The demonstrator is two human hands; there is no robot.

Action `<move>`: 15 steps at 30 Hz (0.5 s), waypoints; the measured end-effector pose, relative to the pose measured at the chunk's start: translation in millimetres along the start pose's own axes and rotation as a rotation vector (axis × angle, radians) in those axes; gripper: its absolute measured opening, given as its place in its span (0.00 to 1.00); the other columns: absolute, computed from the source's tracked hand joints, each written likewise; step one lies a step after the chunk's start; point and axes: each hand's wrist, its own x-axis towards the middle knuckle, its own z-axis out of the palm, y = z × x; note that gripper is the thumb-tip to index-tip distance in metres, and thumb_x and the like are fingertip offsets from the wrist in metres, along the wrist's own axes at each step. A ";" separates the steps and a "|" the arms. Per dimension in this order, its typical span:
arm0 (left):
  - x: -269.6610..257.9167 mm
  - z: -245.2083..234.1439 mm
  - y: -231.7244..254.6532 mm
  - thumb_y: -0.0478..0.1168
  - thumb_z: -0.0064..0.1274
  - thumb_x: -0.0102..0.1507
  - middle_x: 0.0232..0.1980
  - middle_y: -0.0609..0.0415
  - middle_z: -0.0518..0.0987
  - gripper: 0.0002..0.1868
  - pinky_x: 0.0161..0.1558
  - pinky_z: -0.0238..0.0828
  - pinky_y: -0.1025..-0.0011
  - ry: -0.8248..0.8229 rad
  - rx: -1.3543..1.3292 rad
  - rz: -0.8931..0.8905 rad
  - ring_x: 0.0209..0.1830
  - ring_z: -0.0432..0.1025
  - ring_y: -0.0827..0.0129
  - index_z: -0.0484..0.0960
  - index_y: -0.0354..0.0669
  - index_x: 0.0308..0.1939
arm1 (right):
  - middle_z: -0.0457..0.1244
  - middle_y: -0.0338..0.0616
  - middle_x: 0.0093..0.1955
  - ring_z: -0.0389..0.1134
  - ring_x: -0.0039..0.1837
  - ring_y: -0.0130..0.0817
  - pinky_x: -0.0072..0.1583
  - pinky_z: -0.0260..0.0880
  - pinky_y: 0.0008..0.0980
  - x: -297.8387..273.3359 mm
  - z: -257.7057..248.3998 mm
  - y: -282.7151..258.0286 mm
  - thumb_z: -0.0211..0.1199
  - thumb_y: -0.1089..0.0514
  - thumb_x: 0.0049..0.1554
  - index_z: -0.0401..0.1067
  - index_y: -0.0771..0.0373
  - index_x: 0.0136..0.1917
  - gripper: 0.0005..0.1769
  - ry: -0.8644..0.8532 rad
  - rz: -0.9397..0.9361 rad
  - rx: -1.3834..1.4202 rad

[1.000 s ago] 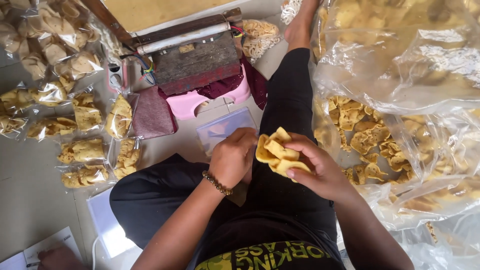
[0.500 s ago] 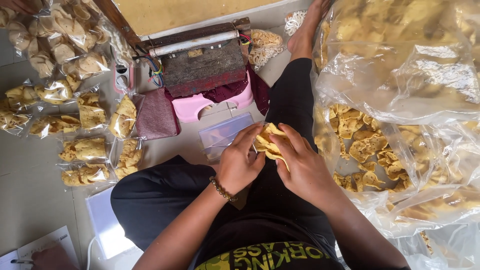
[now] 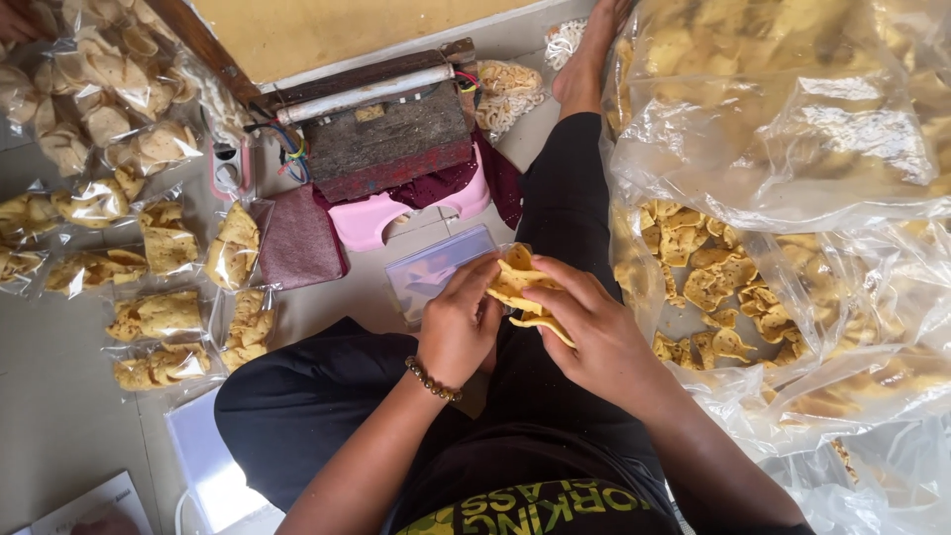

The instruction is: A person is manually portioning snacks from a large bulk bag into smaller individual plastic bags while sitting on the floor.

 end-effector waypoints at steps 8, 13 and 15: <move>-3.9 4.3 -1.3 0.25 0.54 0.56 0.62 0.37 0.78 0.31 0.27 0.78 0.73 -0.104 -0.532 -0.246 0.34 0.82 0.60 0.74 0.31 0.65 | 0.61 0.45 0.69 0.69 0.62 0.41 0.56 0.77 0.26 1.4 -8.2 -1.2 0.59 0.65 0.54 0.74 0.59 0.60 0.19 -0.066 -0.116 -0.284; -2.2 8.4 -7.8 0.40 0.54 0.66 0.46 0.45 0.84 0.22 0.29 0.77 0.79 -0.101 -0.790 -0.368 0.33 0.83 0.65 0.78 0.37 0.64 | 0.60 0.47 0.70 0.67 0.62 0.45 0.55 0.78 0.30 5.7 -18.3 -9.8 0.55 0.69 0.55 0.73 0.59 0.64 0.24 -0.144 -0.136 -0.212; -1.6 7.3 -7.7 0.43 0.53 0.68 0.37 0.47 0.86 0.21 0.27 0.75 0.84 -0.098 -0.786 -0.387 0.31 0.83 0.66 0.79 0.39 0.64 | 0.60 0.49 0.71 0.67 0.63 0.48 0.55 0.79 0.33 6.2 -20.2 -10.5 0.53 0.71 0.55 0.72 0.59 0.66 0.26 -0.157 -0.130 -0.167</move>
